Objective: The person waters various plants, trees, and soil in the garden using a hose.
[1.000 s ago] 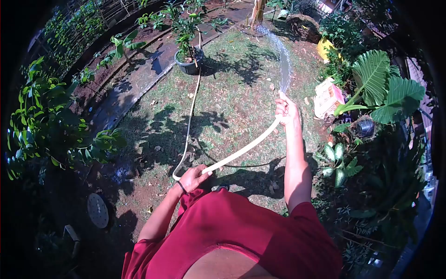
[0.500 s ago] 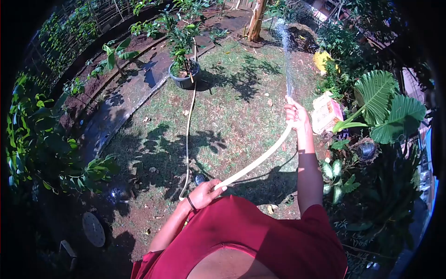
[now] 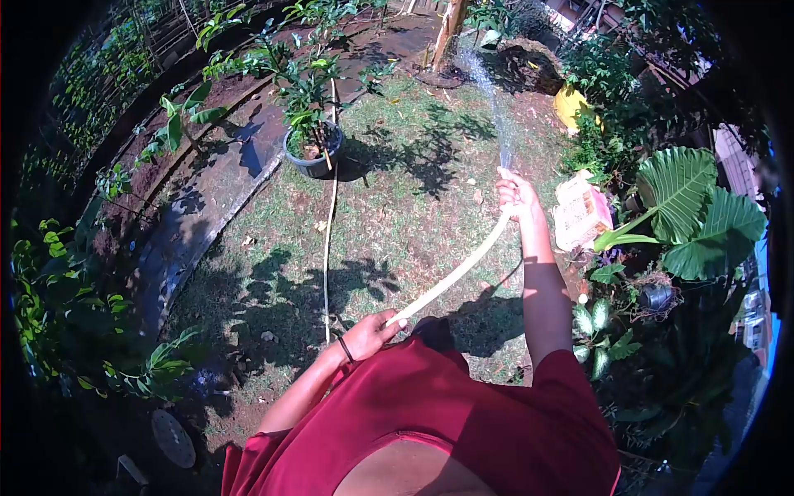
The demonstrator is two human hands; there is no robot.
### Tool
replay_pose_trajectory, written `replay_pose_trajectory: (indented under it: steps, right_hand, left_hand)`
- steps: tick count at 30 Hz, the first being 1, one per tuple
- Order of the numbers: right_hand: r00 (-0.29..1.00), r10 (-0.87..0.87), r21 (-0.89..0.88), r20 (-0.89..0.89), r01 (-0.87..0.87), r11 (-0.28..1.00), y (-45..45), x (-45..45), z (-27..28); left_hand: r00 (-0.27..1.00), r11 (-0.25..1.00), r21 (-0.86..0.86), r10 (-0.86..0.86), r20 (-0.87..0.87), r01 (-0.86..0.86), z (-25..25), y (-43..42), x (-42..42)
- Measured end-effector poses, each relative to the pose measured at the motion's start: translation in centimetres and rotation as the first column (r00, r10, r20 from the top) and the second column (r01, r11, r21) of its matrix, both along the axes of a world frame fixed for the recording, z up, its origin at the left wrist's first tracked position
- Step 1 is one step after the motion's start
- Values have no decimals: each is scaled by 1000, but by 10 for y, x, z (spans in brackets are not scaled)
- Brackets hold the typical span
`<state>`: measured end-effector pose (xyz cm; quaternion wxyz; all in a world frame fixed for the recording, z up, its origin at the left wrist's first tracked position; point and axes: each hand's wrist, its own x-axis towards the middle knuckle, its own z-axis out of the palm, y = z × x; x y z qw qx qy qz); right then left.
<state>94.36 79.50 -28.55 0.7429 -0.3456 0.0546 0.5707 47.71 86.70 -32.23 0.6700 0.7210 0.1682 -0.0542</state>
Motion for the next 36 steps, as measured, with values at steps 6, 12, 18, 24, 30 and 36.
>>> replay_pose_trajectory:
  steps: [6, 12, 18, 24, 30, 36]
  right_hand:
    - [1000, 29, -66, 5, -29, 997, 57, 93, -35]
    - [997, 65, -30, -45, -67, 997, 103, 218, -60]
    - [996, 77, -36, -43, -79, 996, 127, 353, -55]
    - [994, 99, -2, -51, -99, 995, 152, 448, -38]
    - [997, 67, -41, -33, -68, 997, 179, 518, -52]
    - [996, 79, -18, -28, -80, 997, 228, 594, -51]
  left_hand:
    - [999, 997, -68, 35, -24, -37, -23, 45, 83]
    - [990, 991, -23, 134, -50, -135, -25, 74, 210]
    - [984, 985, -63, 152, -98, -159, -1, 85, 331]
    - [984, 990, -40, 132, -116, -138, 13, 96, 431]
    - [993, 995, -64, 74, -97, -80, 3, 122, 510]
    - [998, 987, -154, 43, -54, -50, -14, 170, 586]
